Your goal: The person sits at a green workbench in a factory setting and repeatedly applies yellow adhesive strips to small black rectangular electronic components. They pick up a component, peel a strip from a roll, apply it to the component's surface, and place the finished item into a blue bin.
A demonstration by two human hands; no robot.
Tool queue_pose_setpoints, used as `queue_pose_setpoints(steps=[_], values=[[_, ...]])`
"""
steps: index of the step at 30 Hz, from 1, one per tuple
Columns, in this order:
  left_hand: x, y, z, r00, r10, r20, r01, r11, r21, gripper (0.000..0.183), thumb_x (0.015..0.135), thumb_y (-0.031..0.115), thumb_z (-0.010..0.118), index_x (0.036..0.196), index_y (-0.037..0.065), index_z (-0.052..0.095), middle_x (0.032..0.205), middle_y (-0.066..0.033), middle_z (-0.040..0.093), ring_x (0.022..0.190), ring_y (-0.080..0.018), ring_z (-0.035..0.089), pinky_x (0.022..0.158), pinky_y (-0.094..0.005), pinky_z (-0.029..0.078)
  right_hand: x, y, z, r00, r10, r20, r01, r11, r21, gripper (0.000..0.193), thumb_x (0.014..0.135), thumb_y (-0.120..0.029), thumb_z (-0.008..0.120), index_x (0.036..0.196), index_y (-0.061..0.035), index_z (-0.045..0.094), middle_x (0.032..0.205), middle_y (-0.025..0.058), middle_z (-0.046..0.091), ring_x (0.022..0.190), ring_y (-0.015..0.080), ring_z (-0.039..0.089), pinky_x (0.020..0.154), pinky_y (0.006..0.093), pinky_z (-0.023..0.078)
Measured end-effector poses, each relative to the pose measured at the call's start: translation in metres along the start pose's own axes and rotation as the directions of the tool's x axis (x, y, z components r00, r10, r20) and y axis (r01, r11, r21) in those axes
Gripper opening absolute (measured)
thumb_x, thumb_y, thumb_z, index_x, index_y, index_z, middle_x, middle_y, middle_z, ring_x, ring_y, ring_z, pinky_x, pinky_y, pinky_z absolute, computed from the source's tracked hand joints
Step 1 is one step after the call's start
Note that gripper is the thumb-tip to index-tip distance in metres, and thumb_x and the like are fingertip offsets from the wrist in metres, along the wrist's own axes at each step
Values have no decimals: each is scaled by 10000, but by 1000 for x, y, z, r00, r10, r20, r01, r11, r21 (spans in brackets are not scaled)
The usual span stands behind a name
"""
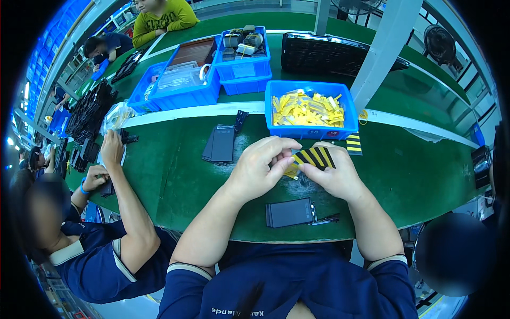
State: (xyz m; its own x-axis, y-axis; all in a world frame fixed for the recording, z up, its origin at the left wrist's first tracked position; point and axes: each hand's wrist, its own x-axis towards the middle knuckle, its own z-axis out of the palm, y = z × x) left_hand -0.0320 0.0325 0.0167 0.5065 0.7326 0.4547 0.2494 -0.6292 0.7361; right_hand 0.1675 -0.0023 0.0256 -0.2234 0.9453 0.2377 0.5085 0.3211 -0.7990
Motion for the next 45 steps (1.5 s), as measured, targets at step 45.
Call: queue_pose_setpoints(steps=[45], values=[[-13,-3,24,921,-352,169,384,737,-556,284,906,53,589,1176,7,515,950,-31,632,842,-53,546,737,-222,455,-1,-3,2,932,-170,-319,174,985,-16,93,729,-24,709,820,-6,707,751,79,655,748,198,633,974,426,392]])
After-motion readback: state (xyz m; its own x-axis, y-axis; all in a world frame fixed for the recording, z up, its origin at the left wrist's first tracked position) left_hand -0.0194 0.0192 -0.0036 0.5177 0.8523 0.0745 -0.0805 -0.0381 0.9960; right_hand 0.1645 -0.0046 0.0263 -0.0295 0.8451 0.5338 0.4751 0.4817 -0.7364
